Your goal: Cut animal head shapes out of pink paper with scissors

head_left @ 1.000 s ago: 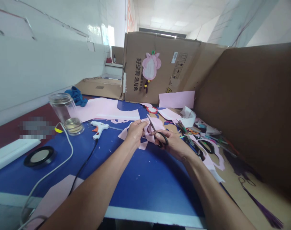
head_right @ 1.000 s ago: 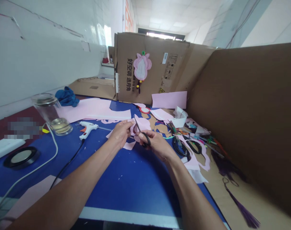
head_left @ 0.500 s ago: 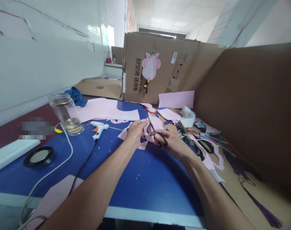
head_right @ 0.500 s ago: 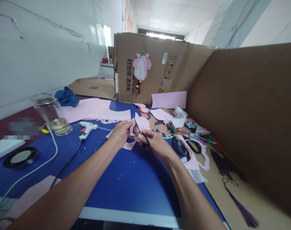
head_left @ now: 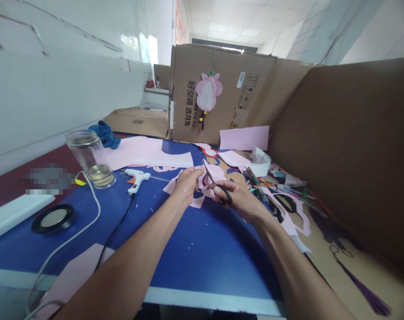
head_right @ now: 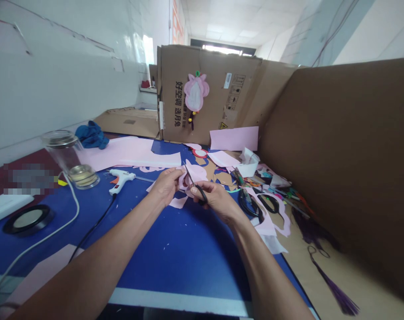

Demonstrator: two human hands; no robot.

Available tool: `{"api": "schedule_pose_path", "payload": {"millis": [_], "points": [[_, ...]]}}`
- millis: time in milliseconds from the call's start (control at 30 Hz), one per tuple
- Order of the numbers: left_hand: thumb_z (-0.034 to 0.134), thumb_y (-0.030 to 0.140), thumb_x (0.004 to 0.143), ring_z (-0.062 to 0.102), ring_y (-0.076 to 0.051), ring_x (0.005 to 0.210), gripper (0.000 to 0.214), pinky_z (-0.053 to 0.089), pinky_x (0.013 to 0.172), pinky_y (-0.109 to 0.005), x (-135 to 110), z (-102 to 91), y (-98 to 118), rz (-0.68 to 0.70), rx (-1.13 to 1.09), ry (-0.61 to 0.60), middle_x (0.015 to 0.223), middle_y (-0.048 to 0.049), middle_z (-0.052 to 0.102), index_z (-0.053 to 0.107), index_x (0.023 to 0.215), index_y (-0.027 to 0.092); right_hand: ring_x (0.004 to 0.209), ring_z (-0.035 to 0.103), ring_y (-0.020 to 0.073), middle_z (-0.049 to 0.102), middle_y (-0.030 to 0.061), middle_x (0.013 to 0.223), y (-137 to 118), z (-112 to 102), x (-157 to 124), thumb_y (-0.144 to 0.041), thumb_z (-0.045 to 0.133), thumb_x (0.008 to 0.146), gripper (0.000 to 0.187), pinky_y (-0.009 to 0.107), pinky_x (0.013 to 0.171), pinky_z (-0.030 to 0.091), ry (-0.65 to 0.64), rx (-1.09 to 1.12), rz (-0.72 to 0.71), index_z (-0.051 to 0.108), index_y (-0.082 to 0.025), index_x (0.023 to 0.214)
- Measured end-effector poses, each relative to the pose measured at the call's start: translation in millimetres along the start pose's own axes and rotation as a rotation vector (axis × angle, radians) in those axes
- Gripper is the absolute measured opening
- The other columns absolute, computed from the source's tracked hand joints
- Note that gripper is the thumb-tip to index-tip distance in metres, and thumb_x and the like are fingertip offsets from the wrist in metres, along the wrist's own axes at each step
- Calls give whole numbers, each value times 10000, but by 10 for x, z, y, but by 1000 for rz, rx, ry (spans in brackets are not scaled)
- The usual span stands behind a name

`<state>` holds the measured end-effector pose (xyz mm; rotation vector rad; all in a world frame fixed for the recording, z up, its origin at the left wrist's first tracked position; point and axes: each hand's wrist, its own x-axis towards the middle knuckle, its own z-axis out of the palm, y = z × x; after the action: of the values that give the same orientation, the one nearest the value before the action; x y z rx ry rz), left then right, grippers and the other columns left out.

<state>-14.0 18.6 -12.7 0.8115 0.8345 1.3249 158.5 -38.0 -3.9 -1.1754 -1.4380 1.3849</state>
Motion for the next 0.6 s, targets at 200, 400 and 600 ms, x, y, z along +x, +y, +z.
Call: {"api": "schedule_pose_path", "payload": {"millis": [200,400,600], "points": [[829,331,655,532,-112,493,238,398,515,-244,-42,22,44,-6,34,-27,604,1,621,640,687,189,630,457,136,638,9,737,6,18,-4,-644,878,724,495,276,553,270,4,22,8,758,-212,932],[797,342,648,526,-118,506,245,403,524,-251,-24,14,61,38,25,-17,592,9,598,607,679,191,652,465,138,662,6,769,-37,49,-51,-603,896,724,473,272,572,308,-40,-16,48,738,-224,960],[765,268,653,574,-133,548,177,436,557,-260,-6,-49,170,69,-37,45,640,-4,640,621,715,186,652,471,137,675,17,769,-93,-12,-99,-627,836,797,462,280,575,301,-123,-61,78,734,-212,971]]}}
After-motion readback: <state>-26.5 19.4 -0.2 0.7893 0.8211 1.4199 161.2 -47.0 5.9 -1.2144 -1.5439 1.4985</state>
